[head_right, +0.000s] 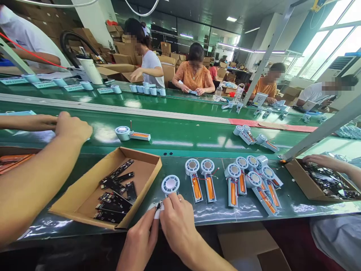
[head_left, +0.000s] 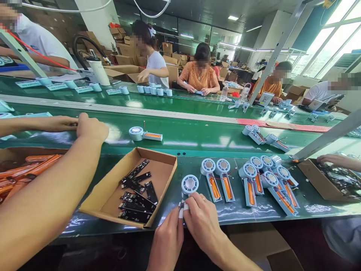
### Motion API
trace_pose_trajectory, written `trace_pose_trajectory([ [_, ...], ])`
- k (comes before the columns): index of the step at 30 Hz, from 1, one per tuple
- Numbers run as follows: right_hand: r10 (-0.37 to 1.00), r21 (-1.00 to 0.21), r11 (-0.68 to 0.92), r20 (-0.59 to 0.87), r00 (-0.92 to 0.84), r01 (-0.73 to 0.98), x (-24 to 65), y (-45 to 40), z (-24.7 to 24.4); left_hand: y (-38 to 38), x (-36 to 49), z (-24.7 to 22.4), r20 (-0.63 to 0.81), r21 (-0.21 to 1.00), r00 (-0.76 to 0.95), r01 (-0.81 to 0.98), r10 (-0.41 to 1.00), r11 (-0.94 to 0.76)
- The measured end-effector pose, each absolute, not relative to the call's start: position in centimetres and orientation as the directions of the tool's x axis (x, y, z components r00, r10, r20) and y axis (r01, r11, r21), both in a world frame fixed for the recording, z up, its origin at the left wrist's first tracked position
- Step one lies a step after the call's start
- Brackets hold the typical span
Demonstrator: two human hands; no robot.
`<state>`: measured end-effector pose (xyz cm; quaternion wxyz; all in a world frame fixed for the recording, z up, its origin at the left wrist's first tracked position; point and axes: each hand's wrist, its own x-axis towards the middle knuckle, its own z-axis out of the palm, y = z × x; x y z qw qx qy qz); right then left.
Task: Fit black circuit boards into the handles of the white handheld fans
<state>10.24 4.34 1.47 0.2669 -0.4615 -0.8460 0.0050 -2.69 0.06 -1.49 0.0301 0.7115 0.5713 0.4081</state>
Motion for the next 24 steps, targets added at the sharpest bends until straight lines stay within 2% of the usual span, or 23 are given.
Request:
trace_pose_trajectory([
  [2, 0.783, -0.320, 0.597, 0.432, -0.448, 0.735, 10.5, 4.4, 1.4, 0.1, -3.0, -1.6, 0.522, 0.550, 0.028, 0.753, 0.853, -0.361],
  [6, 0.809, -0.573, 0.585, 0.357, -0.467, 0.574, 11.8, 5.1, 1.9, 0.5, -4.1, -1.4, 0.490, 0.617, 0.065, 0.678, 0.869, -0.399],
  [8, 0.819, -0.642, 0.558, 0.326, -0.472, 0.525, 12.4, 5.6, 2.1, 0.8, -4.6, -1.1, 0.471, 0.634, 0.083, 0.660, 0.878, -0.402],
  [15, 0.722, -0.612, 0.653, 0.323, -0.612, 0.447, 13.5, 6.8, 2.4, 1.3, -5.4, -0.7, 0.353, 0.691, 0.175, 0.613, 0.919, -0.382],
  [20, 0.726, -0.543, 0.667, 0.320, -0.608, 0.510, 13.1, 6.6, 2.6, 1.5, -5.3, -0.5, 0.373, 0.656, 0.192, 0.638, 0.908, -0.404],
  [22, 0.744, -0.551, 0.641, 0.275, -0.609, 0.535, 13.2, 6.4, 3.2, 1.4, -5.1, -0.4, 0.365, 0.663, 0.177, 0.640, 0.914, -0.389],
  [24, 0.773, -0.610, 0.593, 0.247, -0.584, 0.526, 13.8, 6.1, 3.9, 1.2, -5.0, -0.6, 0.365, 0.681, 0.124, 0.640, 0.923, -0.356],
])
